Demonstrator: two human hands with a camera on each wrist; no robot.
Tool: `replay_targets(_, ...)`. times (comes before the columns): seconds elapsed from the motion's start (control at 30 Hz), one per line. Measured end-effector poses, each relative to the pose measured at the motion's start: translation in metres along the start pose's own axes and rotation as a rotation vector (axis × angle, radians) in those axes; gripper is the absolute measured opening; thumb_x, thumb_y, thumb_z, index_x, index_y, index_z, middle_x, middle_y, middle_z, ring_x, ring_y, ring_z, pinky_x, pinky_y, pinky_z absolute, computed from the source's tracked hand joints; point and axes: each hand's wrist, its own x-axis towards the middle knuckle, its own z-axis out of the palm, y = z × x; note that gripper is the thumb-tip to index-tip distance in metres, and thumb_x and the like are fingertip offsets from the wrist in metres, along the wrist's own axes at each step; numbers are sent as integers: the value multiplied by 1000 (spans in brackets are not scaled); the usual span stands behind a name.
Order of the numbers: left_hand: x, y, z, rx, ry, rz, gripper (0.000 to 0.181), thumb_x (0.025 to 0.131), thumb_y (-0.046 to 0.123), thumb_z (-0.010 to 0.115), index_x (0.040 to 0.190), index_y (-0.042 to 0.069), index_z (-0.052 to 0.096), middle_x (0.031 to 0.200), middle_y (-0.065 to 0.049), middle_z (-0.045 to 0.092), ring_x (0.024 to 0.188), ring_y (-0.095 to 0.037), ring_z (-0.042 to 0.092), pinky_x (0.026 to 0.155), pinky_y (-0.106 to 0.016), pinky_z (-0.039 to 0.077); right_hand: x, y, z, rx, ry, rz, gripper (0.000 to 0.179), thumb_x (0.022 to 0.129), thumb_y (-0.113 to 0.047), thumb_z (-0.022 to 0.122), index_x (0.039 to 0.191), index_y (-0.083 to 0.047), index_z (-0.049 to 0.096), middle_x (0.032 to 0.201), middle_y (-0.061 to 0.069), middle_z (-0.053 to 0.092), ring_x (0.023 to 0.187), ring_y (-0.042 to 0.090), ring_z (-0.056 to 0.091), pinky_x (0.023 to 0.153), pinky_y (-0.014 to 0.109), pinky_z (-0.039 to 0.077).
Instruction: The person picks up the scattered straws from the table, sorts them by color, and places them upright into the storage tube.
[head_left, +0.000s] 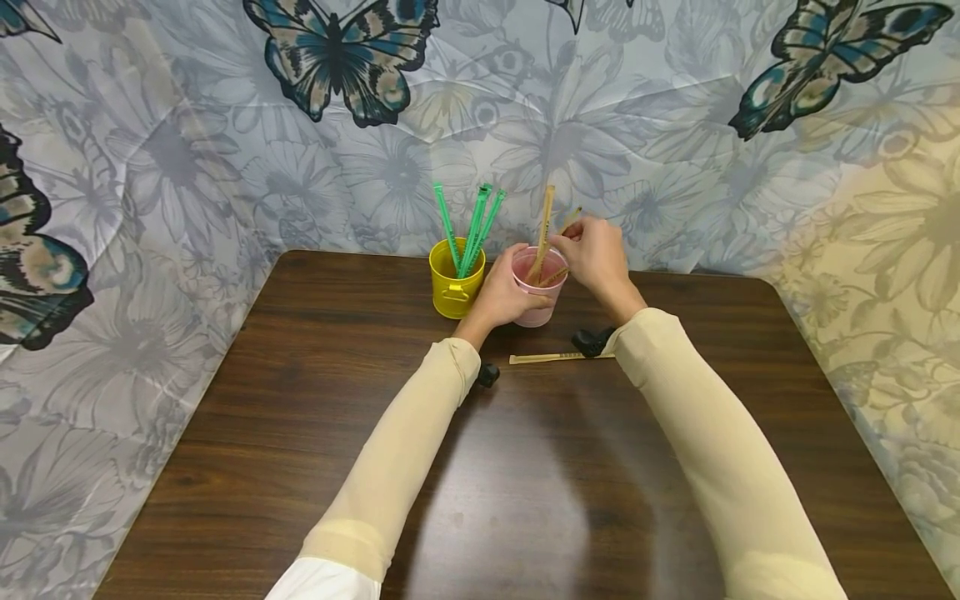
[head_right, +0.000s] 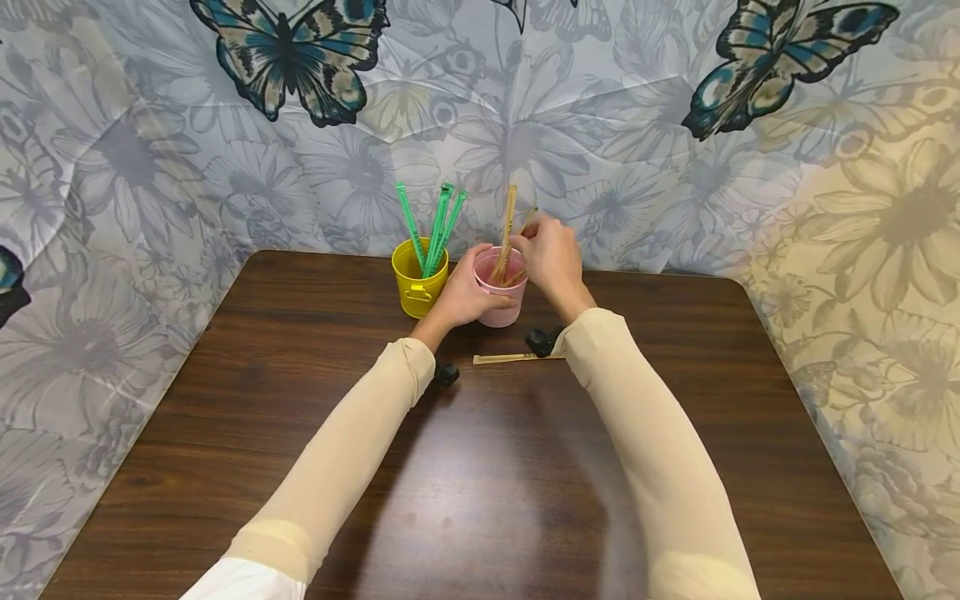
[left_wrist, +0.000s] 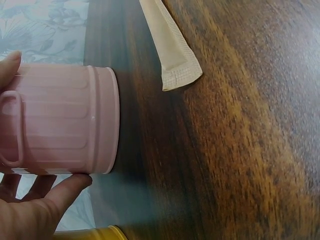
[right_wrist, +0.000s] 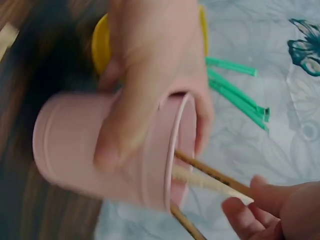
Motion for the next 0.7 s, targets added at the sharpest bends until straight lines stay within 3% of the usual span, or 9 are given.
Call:
replay_targets(0.13, -2, 2, 0, -9, -3, -9, 105, 71, 33, 94, 154, 24, 30, 146, -6, 46, 134, -24, 52, 115, -41, 46, -7, 1, -13, -93, -30, -34, 34, 97, -32, 70, 85, -1, 79, 80, 15, 76, 63, 24, 60, 54, 30, 41)
replay_targets(0.27, -2, 2, 0, -11, 0, -10, 106, 71, 32, 94, 155, 24, 30, 145, -7, 46, 133, -26, 53, 114, -40, 47, -17, 2, -24, -90, -67, -78, 34, 95, -32, 73, 81, -2, 78, 74, 13, 75, 67, 25, 62, 56, 30, 41)
replay_targets(0.47, 0, 1, 2, -15, 6, 2, 106, 71, 31, 94, 155, 23, 30, 145, -6, 46, 132, -24, 53, 114, -38, 47, -39, 13, -28, -92, -169, -115, 26, 93, -32, 74, 88, -7, 78, 77, 11, 76, 69, 24, 66, 59, 31, 46)
replay_targets(0.7, 0, 0, 1, -16, 2, -7, 107, 71, 30, 94, 155, 24, 30, 145, -7, 46, 132, -24, 53, 114, -41, 47, -65, 42, -13, -56, -361, -98, 22, 94, -29, 75, 99, -8, 76, 87, 9, 77, 71, 18, 66, 65, 30, 51)
